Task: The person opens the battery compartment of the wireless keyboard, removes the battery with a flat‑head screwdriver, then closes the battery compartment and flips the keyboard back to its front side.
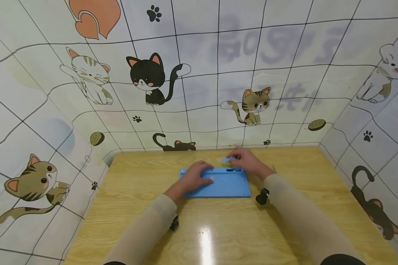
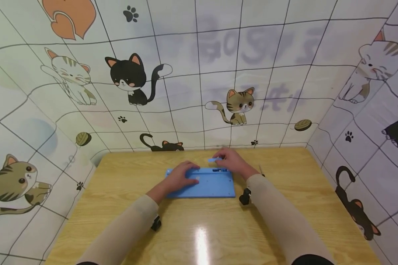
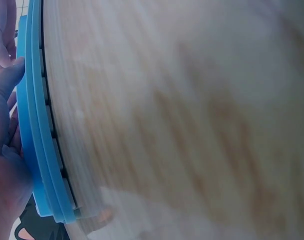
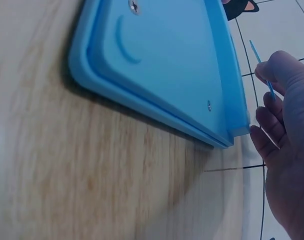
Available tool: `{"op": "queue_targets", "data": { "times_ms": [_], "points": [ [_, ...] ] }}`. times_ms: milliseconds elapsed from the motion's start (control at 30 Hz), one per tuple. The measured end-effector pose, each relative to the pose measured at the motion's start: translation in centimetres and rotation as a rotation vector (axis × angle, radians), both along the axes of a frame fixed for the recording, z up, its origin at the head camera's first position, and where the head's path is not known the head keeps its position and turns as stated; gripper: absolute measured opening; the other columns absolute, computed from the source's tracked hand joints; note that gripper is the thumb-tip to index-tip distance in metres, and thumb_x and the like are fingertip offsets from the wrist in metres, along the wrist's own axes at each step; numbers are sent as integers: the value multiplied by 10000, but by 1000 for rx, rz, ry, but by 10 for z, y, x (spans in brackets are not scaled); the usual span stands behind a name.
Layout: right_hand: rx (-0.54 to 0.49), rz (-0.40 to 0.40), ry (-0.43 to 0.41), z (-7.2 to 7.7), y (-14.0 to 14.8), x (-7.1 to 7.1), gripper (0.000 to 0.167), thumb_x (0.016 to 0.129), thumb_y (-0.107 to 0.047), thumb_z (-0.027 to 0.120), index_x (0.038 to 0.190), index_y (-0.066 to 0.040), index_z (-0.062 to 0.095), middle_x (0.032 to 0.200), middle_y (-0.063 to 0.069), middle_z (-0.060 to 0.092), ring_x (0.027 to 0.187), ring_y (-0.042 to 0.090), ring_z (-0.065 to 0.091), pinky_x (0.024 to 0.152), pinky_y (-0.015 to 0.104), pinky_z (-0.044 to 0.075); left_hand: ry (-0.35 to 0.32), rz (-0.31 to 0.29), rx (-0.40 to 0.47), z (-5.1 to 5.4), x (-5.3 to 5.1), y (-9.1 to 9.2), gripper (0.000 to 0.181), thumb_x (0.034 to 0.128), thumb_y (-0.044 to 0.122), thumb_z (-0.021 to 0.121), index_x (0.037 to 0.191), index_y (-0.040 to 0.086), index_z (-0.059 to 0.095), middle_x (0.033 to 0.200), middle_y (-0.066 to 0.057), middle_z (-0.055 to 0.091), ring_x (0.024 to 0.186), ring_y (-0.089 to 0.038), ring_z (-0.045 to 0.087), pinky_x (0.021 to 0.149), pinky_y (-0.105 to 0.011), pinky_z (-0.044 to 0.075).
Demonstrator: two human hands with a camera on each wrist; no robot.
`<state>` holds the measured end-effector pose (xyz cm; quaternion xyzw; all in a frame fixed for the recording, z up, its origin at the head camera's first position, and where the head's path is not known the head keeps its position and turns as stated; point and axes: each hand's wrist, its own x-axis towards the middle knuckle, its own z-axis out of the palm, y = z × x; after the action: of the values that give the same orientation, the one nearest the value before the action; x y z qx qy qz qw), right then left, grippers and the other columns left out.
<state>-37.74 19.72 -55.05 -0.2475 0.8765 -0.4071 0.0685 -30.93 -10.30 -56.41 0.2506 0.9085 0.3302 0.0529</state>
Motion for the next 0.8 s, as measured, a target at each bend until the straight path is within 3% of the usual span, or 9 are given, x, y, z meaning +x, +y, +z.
{"op": "queue_targets", "data": {
  "times_ms": [233, 567, 800],
  "points": [
    [27, -1, -16, -6, -2, -5, 204, 1065, -125, 745, 1251, -89, 822, 1180, 83, 662, 964, 247, 568, 843, 421, 507, -7, 7, -28, -2, 0, 1, 541, 997, 342, 864, 1480, 177, 683, 1481, -31, 634, 1436, -265, 558, 1241, -473, 420],
    [99, 26, 43, -13, -2, -15, 207, 1059, -124, 761, 1247, -75, 831, 1193, 82, 709, 1027, 238, 631, 884, 438, 536, -29, 11, -30, -2, 0, 1, 549, 1000, 338, 863, 1491, 176, 678, 1482, -30, 629, 1435, -264, 555, 1240, -479, 420],
    [130, 49, 47, -12, -5, -17, 206, 1055, -142, 778, 1248, -98, 836, 1193, 54, 734, 1076, 240, 654, 913, 453, 555, -5, 9, -34, -3, -1, 0, 542, 998, 343, 865, 1482, 181, 682, 1462, -25, 637, 1414, -259, 571, 1226, -473, 435]
  ]
}}
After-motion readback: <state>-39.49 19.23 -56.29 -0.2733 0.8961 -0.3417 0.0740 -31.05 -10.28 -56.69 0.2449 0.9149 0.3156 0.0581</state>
